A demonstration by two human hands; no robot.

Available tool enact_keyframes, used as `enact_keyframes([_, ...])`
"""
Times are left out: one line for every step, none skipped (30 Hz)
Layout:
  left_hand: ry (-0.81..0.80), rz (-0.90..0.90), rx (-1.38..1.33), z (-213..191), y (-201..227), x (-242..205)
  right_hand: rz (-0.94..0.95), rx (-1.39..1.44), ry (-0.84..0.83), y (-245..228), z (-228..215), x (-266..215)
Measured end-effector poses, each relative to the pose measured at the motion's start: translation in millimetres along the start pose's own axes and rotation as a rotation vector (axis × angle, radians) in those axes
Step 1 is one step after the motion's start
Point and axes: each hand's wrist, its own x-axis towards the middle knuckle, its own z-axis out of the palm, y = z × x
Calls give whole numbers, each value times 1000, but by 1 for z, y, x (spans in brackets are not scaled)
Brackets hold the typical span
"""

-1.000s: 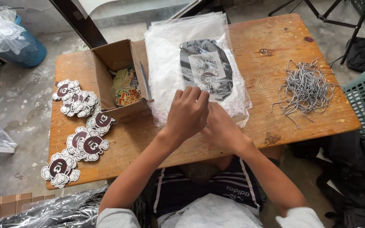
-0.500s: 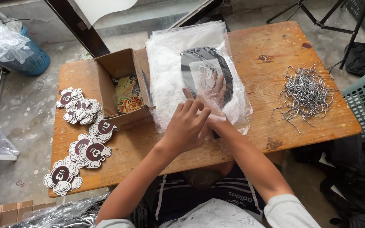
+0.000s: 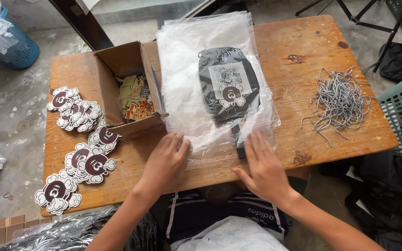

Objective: The person attaches a metal chain and a cartoon character charm to the strap of a small black bag. They then place the bag into a clear plastic bag and seal it. The process is repeated with a second bag.

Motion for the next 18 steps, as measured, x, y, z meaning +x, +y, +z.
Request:
enact_keyframes([0, -5, 2, -6, -1, -2, -5, 2, 0, 16, 3, -13])
enact_keyframes([19, 7, -11, -11, -3, -3, -19, 7, 91, 32, 5, -27])
enact_keyframes([38, 19, -24, -16, -3, -4, -32, 12, 183, 48, 8, -41])
enact_keyframes([34, 21, -27, -9, -11, -11, -28, 13, 180, 62, 4, -37])
enact_keyframes([15, 47, -37, -1, -18, -18, -76, -46, 241, 76, 0, -34])
enact_keyframes([-2, 73, -47, 7, -26, -24, -124, -106, 302, 90, -5, -30])
enact_keyframes([-5, 75, -49, -4, -27, -20, -120, -105, 299, 102, -7, -23])
enact_keyframes([-1, 102, -17, -14, -29, -16, -188, -110, 274, 114, -10, -15])
enact_keyframes([2, 129, 15, -25, -31, -11, -256, -114, 248, 126, -13, -6])
enact_keyframes([3, 127, 15, -23, -32, -9, -258, -114, 248, 131, -12, 1])
enact_keyframes([8, 175, 13, -22, -33, -8, -332, -122, 223, 137, -11, 9])
enact_keyframes([10, 222, 13, -21, -35, -6, -405, -128, 200, 142, -9, 17])
enact_keyframes([10, 219, 15, -19, -34, -3, -407, -126, 201, 140, -12, 25])
enact_keyframes([37, 254, -14, -18, -34, 0, -482, -76, 169, 138, -15, 34])
enact_keyframes([64, 289, -44, -17, -34, 3, -557, -25, 138, 137, -18, 43])
enact_keyframes([63, 286, -42, -16, -34, 2, -559, -22, 139, 133, -22, 48])
enact_keyframes([72, 293, -91, -15, -35, 1, -604, 47, 125, 129, -27, 53])
enact_keyframes([85, 302, -140, -14, -37, 1, -650, 114, 113, 125, -32, 58])
